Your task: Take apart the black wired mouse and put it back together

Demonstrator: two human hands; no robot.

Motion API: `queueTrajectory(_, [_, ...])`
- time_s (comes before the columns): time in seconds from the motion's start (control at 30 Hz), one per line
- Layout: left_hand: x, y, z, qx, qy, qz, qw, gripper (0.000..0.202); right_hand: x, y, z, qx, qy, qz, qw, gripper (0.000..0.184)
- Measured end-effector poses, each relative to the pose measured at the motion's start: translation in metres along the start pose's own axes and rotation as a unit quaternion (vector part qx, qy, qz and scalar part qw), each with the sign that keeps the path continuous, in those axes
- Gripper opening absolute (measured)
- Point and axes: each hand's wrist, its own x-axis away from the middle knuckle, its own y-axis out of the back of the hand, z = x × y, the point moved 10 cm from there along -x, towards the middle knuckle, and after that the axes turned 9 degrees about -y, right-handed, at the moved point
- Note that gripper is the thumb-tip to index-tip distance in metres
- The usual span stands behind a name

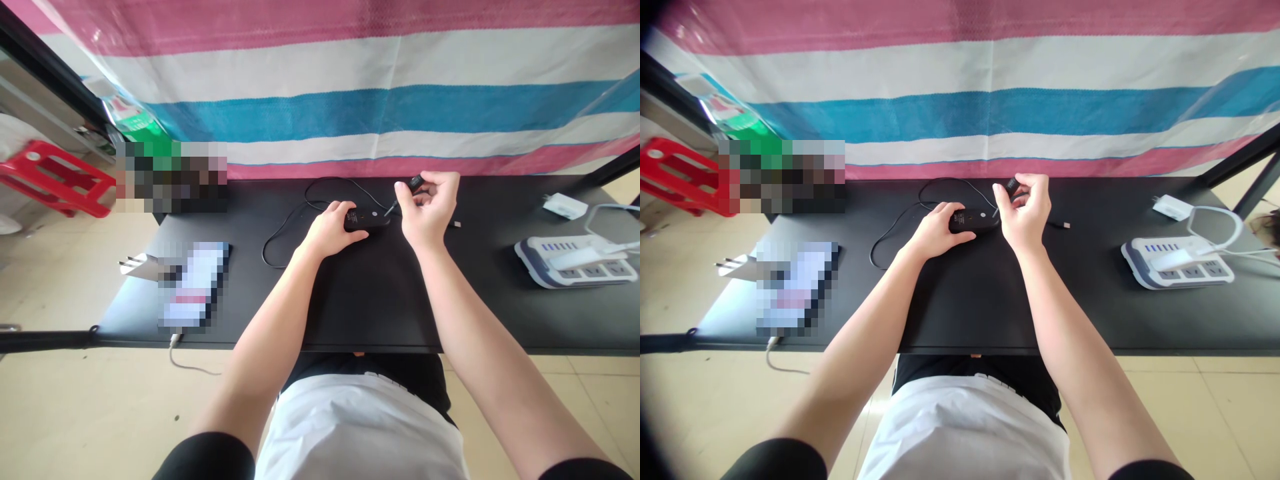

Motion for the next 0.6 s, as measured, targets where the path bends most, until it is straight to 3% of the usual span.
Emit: queueTrajectory(0.6, [-0.0001, 0.0015, -0.0011, 0.007, 0.007, -0.001, 1.000, 0.061, -0.0057, 0.0025, -0.0025, -0.006, 0.014, 0.017, 1.000, 0.042])
